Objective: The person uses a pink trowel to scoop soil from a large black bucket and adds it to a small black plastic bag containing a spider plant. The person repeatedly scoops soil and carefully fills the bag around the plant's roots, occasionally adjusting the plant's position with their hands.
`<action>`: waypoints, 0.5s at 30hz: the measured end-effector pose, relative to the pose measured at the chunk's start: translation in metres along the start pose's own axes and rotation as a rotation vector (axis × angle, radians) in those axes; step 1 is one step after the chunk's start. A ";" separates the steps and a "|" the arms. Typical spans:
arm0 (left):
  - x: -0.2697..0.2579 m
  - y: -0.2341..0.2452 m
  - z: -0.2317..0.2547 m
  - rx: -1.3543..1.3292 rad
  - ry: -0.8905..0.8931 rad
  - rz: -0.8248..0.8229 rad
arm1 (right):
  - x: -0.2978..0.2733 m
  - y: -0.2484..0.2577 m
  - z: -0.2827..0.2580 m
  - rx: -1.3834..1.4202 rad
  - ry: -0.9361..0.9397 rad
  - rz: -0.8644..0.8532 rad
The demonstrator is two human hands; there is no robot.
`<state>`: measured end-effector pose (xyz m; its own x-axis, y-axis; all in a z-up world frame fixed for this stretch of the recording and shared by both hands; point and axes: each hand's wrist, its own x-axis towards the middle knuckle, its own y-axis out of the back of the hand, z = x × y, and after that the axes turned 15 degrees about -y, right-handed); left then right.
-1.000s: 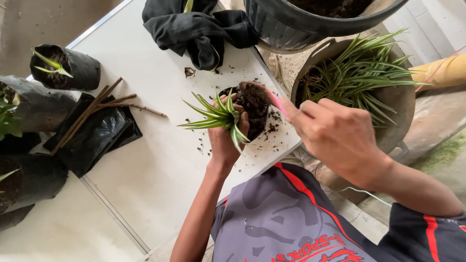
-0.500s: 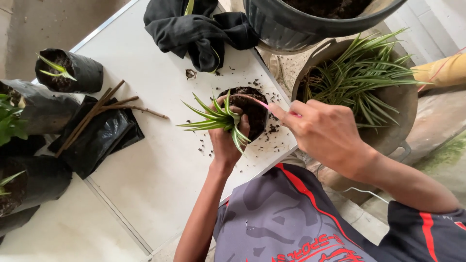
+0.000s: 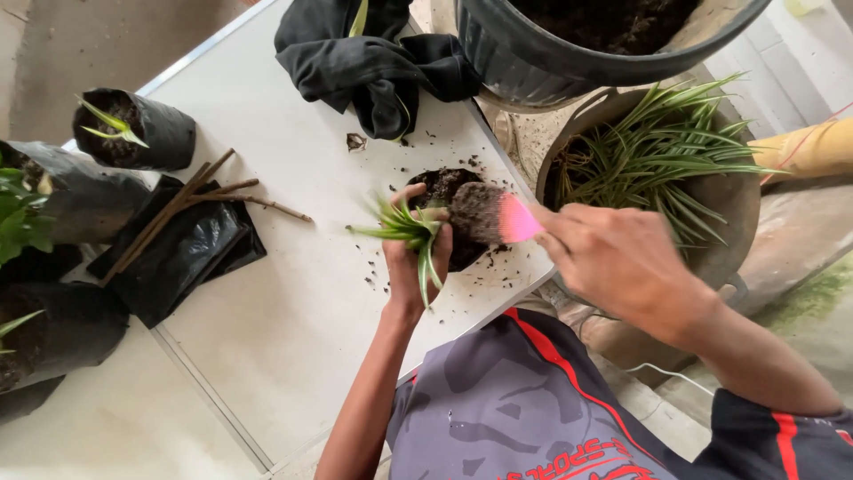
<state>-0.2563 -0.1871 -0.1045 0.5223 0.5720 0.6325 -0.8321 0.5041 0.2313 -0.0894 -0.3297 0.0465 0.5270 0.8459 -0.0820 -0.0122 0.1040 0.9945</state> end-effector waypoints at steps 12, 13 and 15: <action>0.016 0.002 -0.007 0.221 -0.096 -0.242 | 0.008 0.037 -0.012 -0.144 -0.029 -0.386; 0.021 0.005 -0.005 0.221 -0.134 -0.265 | 0.008 0.037 -0.015 -0.187 0.001 -0.448; 0.026 0.008 -0.003 0.215 -0.177 -0.295 | 0.009 0.032 -0.020 -0.227 0.024 -0.512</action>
<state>-0.2489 -0.1659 -0.0886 0.7198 0.2937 0.6289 -0.6813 0.4721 0.5593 -0.1015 -0.3082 0.0765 0.4946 0.6691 -0.5547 0.0563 0.6122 0.7887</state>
